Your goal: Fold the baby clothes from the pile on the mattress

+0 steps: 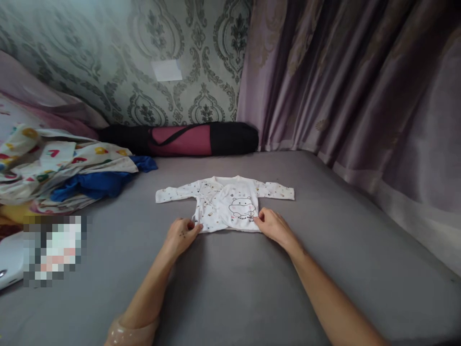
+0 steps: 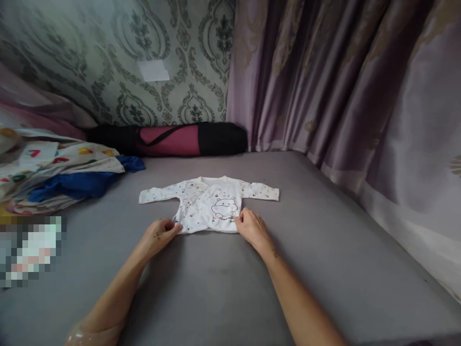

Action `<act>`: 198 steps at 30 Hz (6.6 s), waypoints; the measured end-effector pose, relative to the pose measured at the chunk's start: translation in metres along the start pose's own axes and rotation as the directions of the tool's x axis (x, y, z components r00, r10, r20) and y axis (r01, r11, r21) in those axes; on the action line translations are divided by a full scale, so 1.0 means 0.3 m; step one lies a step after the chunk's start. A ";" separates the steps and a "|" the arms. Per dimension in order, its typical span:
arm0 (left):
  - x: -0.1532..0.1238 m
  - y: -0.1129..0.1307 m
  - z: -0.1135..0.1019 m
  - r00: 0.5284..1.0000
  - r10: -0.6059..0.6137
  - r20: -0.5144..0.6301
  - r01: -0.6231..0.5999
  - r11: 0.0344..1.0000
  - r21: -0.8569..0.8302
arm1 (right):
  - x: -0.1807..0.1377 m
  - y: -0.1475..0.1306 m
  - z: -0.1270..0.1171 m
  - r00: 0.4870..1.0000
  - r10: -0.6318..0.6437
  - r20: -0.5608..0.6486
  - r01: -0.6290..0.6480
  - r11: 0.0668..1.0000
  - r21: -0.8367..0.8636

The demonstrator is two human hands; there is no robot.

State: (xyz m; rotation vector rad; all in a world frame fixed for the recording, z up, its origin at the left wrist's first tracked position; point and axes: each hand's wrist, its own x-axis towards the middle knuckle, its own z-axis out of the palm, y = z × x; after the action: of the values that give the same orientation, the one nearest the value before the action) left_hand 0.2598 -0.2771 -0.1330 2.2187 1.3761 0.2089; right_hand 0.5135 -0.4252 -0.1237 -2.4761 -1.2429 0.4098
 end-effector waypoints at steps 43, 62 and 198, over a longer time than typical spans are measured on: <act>0.062 0.122 0.068 0.731 0.682 0.040 -0.682 0.726 0.092 | 0.117 0.127 0.075 0.911 -0.351 -0.216 0.301 0.925 -0.233; 0.005 0.165 0.120 0.742 0.669 0.035 -0.662 0.724 0.194 | 0.022 -0.001 0.114 0.874 -0.437 -0.211 0.428 0.899 -0.086; 0.418 0.501 0.359 0.839 0.539 0.074 -0.534 0.789 0.305 | 0.323 0.343 -0.106 0.859 0.320 -0.399 -0.322 0.945 0.065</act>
State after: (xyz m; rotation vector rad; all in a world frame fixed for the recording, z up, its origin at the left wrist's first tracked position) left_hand 0.4800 -0.2578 -0.1669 2.8519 0.7803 0.2158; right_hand 0.6553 -0.4097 -0.1485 -2.5969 -0.6664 -0.0374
